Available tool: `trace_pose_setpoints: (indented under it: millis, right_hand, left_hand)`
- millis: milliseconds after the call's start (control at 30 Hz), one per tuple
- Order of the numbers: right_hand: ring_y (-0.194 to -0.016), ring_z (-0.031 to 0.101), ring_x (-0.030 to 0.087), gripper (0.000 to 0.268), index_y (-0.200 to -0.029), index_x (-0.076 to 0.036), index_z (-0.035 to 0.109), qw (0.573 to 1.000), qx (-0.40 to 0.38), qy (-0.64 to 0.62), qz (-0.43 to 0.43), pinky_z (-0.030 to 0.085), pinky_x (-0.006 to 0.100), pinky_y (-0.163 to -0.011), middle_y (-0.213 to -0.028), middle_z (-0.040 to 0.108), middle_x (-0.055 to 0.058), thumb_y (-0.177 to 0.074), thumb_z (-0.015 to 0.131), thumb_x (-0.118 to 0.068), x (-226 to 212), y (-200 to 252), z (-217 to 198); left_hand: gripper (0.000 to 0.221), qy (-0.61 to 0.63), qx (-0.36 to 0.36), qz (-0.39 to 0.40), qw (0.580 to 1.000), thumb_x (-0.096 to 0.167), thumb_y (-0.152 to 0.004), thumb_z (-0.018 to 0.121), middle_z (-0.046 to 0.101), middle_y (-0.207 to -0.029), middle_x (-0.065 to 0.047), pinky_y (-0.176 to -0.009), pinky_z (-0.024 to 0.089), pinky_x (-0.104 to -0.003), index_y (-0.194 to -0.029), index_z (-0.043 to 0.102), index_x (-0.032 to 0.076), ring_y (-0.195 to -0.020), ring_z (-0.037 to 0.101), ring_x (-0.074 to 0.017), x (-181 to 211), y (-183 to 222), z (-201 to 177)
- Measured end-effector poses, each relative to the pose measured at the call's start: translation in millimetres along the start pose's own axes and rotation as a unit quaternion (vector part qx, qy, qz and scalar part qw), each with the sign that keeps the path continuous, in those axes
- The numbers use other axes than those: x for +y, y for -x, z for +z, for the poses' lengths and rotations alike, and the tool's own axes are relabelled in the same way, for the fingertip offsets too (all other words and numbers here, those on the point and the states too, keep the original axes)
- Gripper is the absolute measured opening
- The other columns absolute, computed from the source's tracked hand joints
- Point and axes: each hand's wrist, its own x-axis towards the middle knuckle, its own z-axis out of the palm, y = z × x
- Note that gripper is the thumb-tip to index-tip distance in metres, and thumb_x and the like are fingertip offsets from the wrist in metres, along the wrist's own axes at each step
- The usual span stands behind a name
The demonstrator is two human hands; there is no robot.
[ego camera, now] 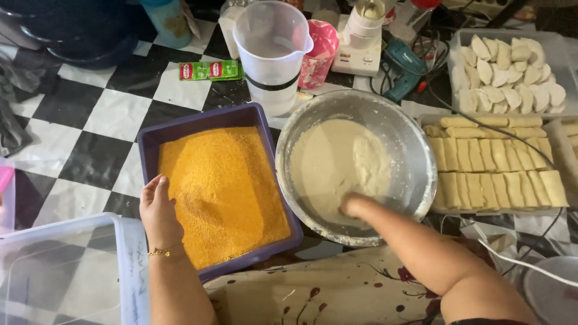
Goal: Dipping rectangular food items into a liquid batter and then coating them with orange breadcrumbs.
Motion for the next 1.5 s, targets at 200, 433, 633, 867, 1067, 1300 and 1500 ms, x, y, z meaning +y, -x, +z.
trace_pose_setpoints:
  millis: [200,433,633,867,1067,1300,1500]
  right_hand:
    - [-0.045,0.05,0.016,0.06,-0.15,-0.02,0.055,0.981,-0.074,-0.147,-0.104,0.051,0.032,-0.045,-0.064,0.061,0.004,-0.096,0.041,0.001,-83.0,123.4,-58.0]
    - [-0.112,0.071,0.037,0.041,-0.118,-0.001,0.076,0.941,0.125,-0.235,-0.209,0.055,0.048,-0.097,-0.12,0.075,0.02,-0.079,0.071,-0.009,-30.3,75.3,-106.9]
    - [-0.115,0.07,0.032,0.031,-0.119,-0.016,0.078,0.896,0.372,-0.229,-0.074,0.057,0.045,-0.097,-0.117,0.077,0.01,-0.093,0.072,-0.033,21.0,-41.0,-151.6]
    - [-0.13,0.061,0.033,0.038,-0.133,-0.006,0.068,0.928,0.289,-0.209,-0.108,0.052,0.045,-0.105,-0.133,0.066,0.02,-0.098,0.062,-0.022,-64.1,-16.1,-147.9]
    - [-0.131,0.06,0.037,0.065,-0.143,-0.002,0.056,0.963,0.124,-0.195,-0.138,0.053,0.05,-0.106,-0.138,0.064,0.024,-0.091,0.072,-0.038,-135.5,115.2,-121.7]
    - [-0.079,0.075,0.026,0.031,-0.107,0.001,0.077,0.89,-0.143,-0.348,-0.257,0.062,0.038,-0.061,-0.092,0.079,0.014,-0.078,0.084,-0.009,-36.5,35.6,-43.4]
    - [-0.091,0.067,0.056,0.029,-0.117,0.027,0.055,0.868,0.044,-0.471,-0.149,0.059,0.066,-0.07,-0.107,0.065,0.048,-0.098,0.051,0.005,20.9,52.2,-115.1]
  left_hand:
    - [0.03,0.005,-0.004,0.004,1.0,0.034,-0.101,0.073,0.062,-0.124,-0.007,-0.093,0.041,-0.039,-0.122,0.066,0.014,-0.129,0.054,-0.0254,3.1,4.1,-0.6]
    - [0.027,-0.001,-0.012,0.003,1.0,0.03,-0.101,0.07,0.065,-0.119,-0.005,-0.089,0.041,-0.033,-0.121,0.066,0.013,-0.12,0.057,-0.0207,13.2,15.3,4.3]
    - [0.026,0.018,0.0,0.001,1.0,0.03,-0.098,0.073,0.066,-0.112,-0.005,-0.09,0.042,-0.034,-0.117,0.068,0.013,-0.113,0.058,-0.0183,8.5,15.8,13.8]
    - [0.026,0.008,-0.004,-0.032,0.999,0.029,-0.096,0.074,0.066,-0.114,-0.004,-0.089,0.044,-0.031,-0.116,0.069,0.014,-0.11,0.058,-0.0168,3.6,7.1,15.3]
    - [0.027,-0.008,-0.015,-0.041,0.999,0.031,-0.096,0.074,0.066,-0.116,-0.005,-0.088,0.045,-0.033,-0.118,0.069,0.016,-0.104,0.057,-0.0175,6.0,8.2,13.9]
    - [0.033,0.003,-0.032,-0.027,0.999,0.036,-0.097,0.075,0.063,-0.118,-0.005,-0.085,0.045,-0.031,-0.119,0.067,0.014,-0.121,0.057,-0.0204,1.3,5.7,8.2]
    - [0.03,0.006,-0.028,-0.014,0.999,0.035,-0.098,0.075,0.064,-0.118,-0.003,-0.084,0.044,-0.032,-0.118,0.067,0.014,-0.12,0.056,-0.0209,3.9,8.6,6.7]
